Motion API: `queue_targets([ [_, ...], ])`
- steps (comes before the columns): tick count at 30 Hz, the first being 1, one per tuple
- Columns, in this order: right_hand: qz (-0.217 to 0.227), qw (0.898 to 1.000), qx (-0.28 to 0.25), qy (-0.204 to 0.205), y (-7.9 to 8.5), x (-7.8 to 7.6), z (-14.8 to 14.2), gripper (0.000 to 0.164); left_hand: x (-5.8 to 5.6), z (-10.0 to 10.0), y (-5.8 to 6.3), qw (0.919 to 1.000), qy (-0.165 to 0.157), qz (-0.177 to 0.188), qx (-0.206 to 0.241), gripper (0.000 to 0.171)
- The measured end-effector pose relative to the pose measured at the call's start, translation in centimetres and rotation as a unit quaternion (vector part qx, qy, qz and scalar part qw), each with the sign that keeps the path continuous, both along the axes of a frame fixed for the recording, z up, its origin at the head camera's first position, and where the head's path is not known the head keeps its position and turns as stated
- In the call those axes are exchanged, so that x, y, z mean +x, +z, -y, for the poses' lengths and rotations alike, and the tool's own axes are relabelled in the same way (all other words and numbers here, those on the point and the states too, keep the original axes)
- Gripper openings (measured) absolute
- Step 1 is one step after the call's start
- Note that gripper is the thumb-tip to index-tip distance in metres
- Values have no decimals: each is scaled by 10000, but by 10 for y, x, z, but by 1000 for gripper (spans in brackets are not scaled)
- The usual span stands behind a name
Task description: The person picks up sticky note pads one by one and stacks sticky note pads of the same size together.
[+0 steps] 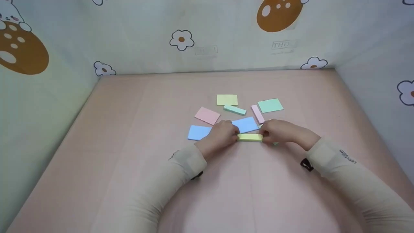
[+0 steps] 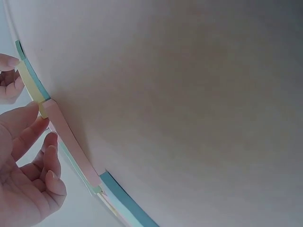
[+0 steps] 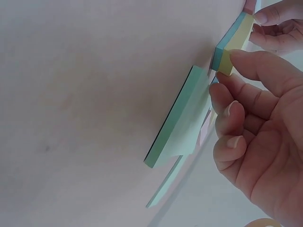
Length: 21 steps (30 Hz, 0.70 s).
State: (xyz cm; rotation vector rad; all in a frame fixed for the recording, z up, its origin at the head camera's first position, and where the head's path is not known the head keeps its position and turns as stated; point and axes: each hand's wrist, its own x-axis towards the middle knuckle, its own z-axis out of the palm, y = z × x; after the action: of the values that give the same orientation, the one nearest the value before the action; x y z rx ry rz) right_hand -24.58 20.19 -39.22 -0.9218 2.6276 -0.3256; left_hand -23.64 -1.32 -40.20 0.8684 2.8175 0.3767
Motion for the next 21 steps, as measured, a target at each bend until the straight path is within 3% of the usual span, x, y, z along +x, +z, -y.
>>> queue_targets([
  [14, 169, 9985, 295, -420, 1, 3, 4, 13, 0, 1, 1, 9998, 152, 117, -6, 24],
  [21, -143, 9991, 360, -170, 0, 3, 4, 9, 0, 0, -1, 9999, 89, -3, -107, 22],
])
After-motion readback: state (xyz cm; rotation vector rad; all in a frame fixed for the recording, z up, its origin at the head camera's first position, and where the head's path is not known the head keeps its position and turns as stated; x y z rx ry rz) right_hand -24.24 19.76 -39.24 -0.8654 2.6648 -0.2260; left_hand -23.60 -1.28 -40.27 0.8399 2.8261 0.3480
